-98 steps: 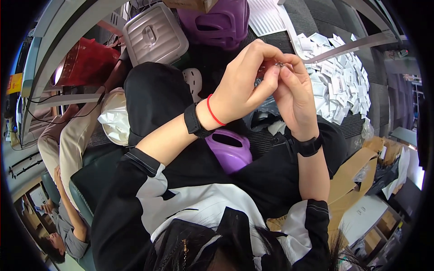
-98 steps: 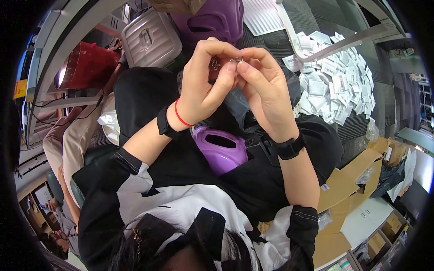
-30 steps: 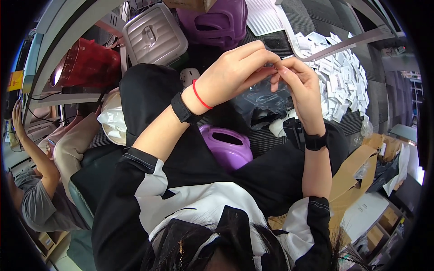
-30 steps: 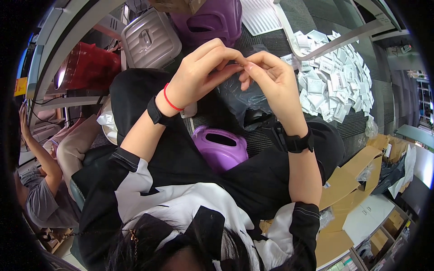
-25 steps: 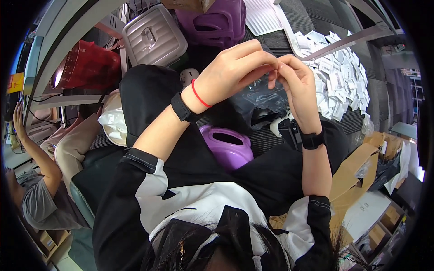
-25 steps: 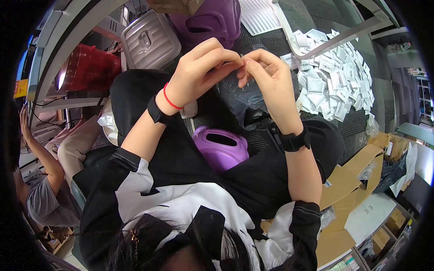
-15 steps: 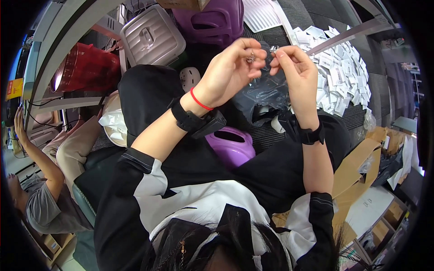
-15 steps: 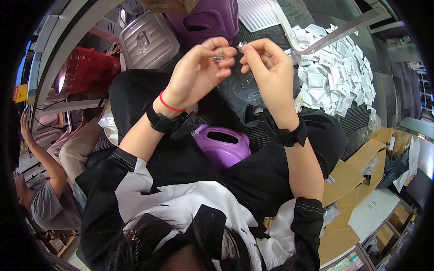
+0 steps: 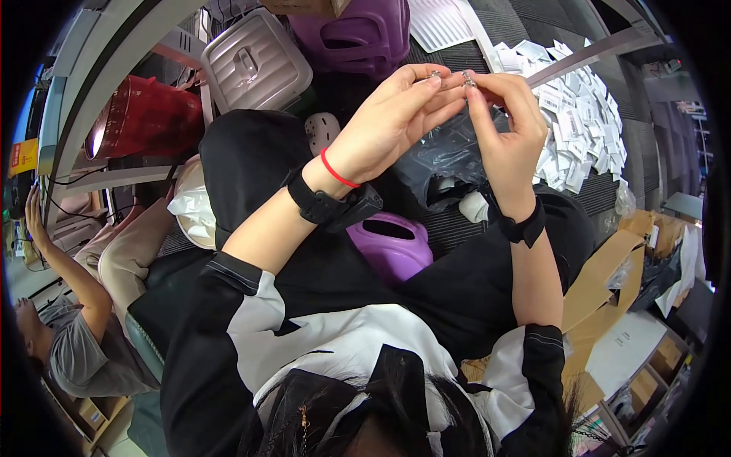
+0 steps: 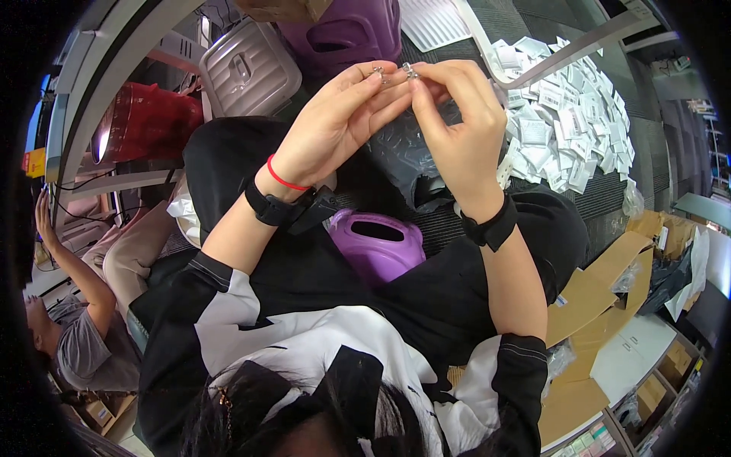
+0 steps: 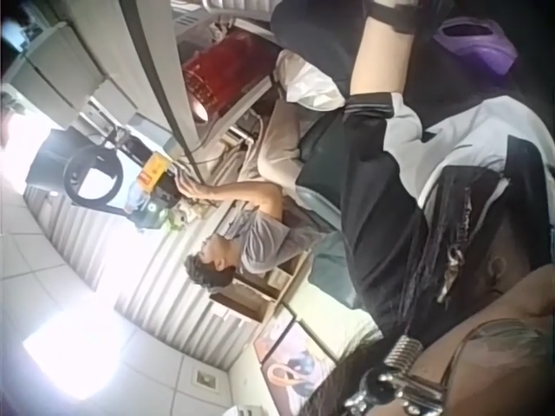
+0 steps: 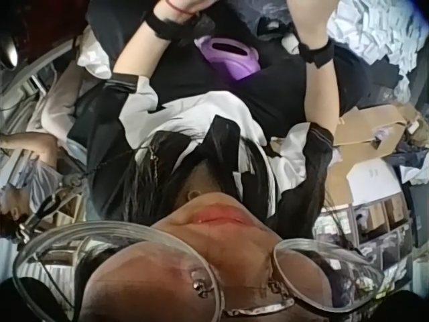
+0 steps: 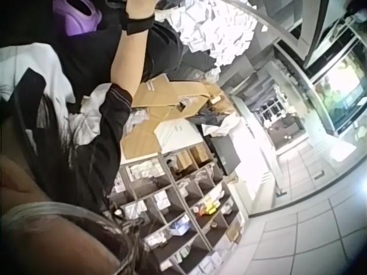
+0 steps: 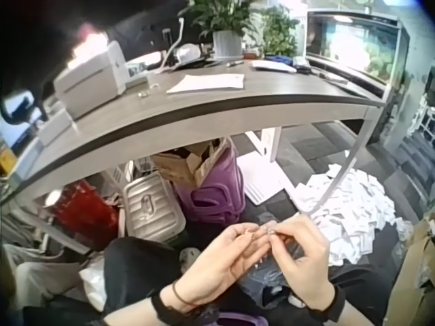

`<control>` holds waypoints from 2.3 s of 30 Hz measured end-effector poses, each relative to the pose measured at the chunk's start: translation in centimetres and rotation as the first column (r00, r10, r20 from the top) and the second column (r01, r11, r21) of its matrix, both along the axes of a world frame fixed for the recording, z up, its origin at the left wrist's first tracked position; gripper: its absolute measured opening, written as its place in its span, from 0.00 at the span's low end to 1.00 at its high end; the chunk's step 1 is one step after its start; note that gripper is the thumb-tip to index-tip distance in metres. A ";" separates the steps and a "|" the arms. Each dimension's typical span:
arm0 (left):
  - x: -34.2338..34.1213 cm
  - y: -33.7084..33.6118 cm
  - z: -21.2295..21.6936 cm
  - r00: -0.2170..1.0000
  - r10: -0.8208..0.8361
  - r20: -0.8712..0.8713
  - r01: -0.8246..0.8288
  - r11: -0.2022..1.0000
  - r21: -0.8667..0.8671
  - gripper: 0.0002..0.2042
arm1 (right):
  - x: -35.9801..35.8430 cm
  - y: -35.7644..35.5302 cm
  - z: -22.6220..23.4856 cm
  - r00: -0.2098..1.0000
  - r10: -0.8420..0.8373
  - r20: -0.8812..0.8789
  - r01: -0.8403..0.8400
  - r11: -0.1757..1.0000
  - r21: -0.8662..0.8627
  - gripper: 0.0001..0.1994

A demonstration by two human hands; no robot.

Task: The person sorts small metal components by hand and then inserts them into a black plastic pouch.

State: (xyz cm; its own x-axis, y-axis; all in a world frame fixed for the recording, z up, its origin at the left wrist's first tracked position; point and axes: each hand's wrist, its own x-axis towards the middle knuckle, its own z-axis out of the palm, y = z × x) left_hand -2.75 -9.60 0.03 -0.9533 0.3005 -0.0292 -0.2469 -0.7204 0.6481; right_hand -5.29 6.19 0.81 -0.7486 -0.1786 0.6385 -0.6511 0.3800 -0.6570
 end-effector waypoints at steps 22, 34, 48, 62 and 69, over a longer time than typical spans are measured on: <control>-0.1 -0.2 0.6 0.987 0.078 -0.143 -0.110 0.967 -0.231 0.14 | 0.2 0.6 0.5 0.753 0.521 0.402 -0.160 0.737 -0.656 0.12; 0.1 -0.4 1.0 0.933 0.092 -0.347 -0.248 0.864 -0.438 0.12 | 0.3 0.7 0.9 0.764 0.573 0.297 -0.304 0.725 -0.618 0.10; 0.0 -0.3 0.8 0.903 0.118 -0.413 -0.300 0.862 -0.408 0.10 | 0.4 0.8 1.3 0.746 0.569 0.346 -0.301 0.751 -0.587 0.08; -0.3 0.1 0.1 0.861 0.154 -0.485 -0.376 0.835 -0.403 0.09 | 0.1 0.9 0.8 0.744 0.519 0.422 -0.199 0.774 -0.601 0.08; -0.4 0.2 -0.1 0.806 0.162 -0.569 -0.481 0.739 -0.472 0.08 | 0.3 0.9 0.5 0.753 0.496 0.432 -0.184 0.789 -0.586 0.07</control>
